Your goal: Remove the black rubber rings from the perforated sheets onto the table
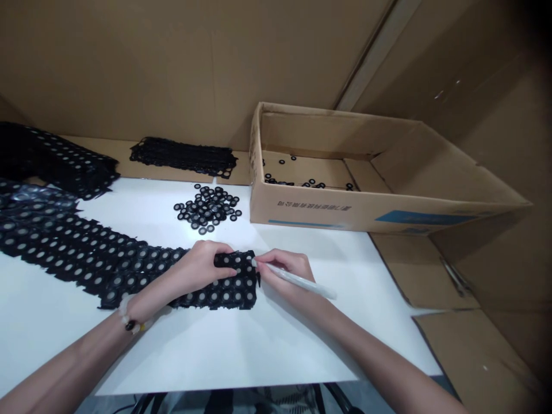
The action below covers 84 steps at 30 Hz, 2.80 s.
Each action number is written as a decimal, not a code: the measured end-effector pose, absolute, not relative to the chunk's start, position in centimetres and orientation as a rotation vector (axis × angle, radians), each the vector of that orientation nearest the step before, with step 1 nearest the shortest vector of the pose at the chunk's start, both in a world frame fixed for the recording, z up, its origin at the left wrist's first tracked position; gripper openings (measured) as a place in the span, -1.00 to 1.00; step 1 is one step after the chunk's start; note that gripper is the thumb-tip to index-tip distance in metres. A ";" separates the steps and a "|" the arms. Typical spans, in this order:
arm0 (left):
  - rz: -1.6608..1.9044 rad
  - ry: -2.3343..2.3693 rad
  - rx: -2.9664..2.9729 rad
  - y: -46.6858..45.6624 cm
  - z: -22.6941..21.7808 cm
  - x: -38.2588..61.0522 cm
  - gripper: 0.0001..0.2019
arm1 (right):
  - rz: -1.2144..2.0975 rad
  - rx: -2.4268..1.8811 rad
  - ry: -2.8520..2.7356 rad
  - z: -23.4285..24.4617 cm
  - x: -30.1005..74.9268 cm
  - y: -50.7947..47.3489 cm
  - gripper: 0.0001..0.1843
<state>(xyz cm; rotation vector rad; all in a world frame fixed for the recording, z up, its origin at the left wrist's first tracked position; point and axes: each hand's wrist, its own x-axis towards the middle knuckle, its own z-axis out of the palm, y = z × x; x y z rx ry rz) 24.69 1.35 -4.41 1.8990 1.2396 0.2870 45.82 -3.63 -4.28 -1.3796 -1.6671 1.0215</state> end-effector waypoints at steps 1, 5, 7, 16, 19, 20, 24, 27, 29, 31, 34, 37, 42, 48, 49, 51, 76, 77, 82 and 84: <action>0.271 1.220 1.912 1.4 -4.2 24.6 -0.79 | 1.034 -1.376 -1.686 -4.1 45.8 -3.7 -0.86; 0.265 1.168 1.911 1.4 -3.9 24.5 -0.82 | 1.083 -1.357 -1.753 -4.1 45.5 -3.8 -0.86; 0.251 1.166 1.910 1.3 -3.9 24.6 -0.82 | 1.100 -1.357 -1.759 -4.3 45.4 -3.7 -0.85; 0.300 1.159 1.972 1.3 -5.0 24.5 -0.74 | 1.013 -1.358 -1.804 -5.4 45.0 -3.6 -0.85; 0.304 1.127 1.949 1.5 -5.2 24.4 -0.74 | 0.988 -1.354 -1.806 -5.8 44.8 -3.8 -0.84; 0.294 1.119 1.947 1.5 -5.2 24.3 -0.74 | 0.986 -1.355 -1.805 -6.0 44.8 -3.8 -0.84; 0.261 1.079 1.946 1.8 -5.4 24.1 -0.76 | 0.975 -1.384 -1.780 -6.1 44.7 -4.1 -0.83; 0.281 1.076 1.944 1.9 -5.5 24.1 -0.76 | 0.966 -1.399 -1.773 -5.8 44.7 -4.2 -0.84; 0.291 1.086 1.945 1.9 -5.5 24.2 -0.76 | 0.962 -1.402 -1.774 -5.5 44.7 -4.2 -0.84; 0.301 1.082 1.948 1.9 -5.2 24.3 -0.76 | 0.969 -1.405 -1.777 -5.3 44.7 -4.1 -0.84; 0.267 1.056 1.940 2.0 -4.5 24.1 -0.78 | 0.986 -1.425 -1.784 -5.3 44.9 -3.8 -0.84; 0.268 1.118 1.911 2.2 -3.8 23.7 -0.80 | 1.005 -1.450 -1.770 -5.4 45.0 -3.5 -0.84; 0.348 1.197 1.876 2.2 -3.6 23.8 -0.80 | 1.046 -1.434 -1.630 -4.6 45.1 -3.7 -0.88; 0.503 1.340 1.658 1.9 -4.1 24.5 -0.78 | 0.914 -1.348 -1.579 -2.9 46.1 -3.9 -0.90; 0.505 1.332 1.647 1.8 -4.2 24.6 -0.79 | 0.909 -1.342 -1.558 -2.9 46.3 -3.9 -0.90; 0.494 1.279 1.666 1.8 -4.4 24.7 -0.83 | 0.909 -1.329 -1.539 -2.9 46.5 -3.8 -0.91; 0.551 1.202 1.668 1.0 -5.1 25.4 -0.83 | 0.954 -1.312 -1.642 -4.7 45.8 -3.6 -0.90; 0.554 1.211 1.666 1.0 -5.2 25.4 -0.83 | 0.954 -1.310 -1.646 -4.7 45.9 -3.6 -0.90; 0.584 1.210 1.663 0.9 -5.6 25.4 -0.83 | 0.911 -1.307 -1.694 -4.8 45.7 -3.7 -0.89; 0.612 1.189 1.660 0.9 -5.7 25.5 -0.84 | 0.866 -1.295 -1.705 -4.9 45.4 -3.7 -0.88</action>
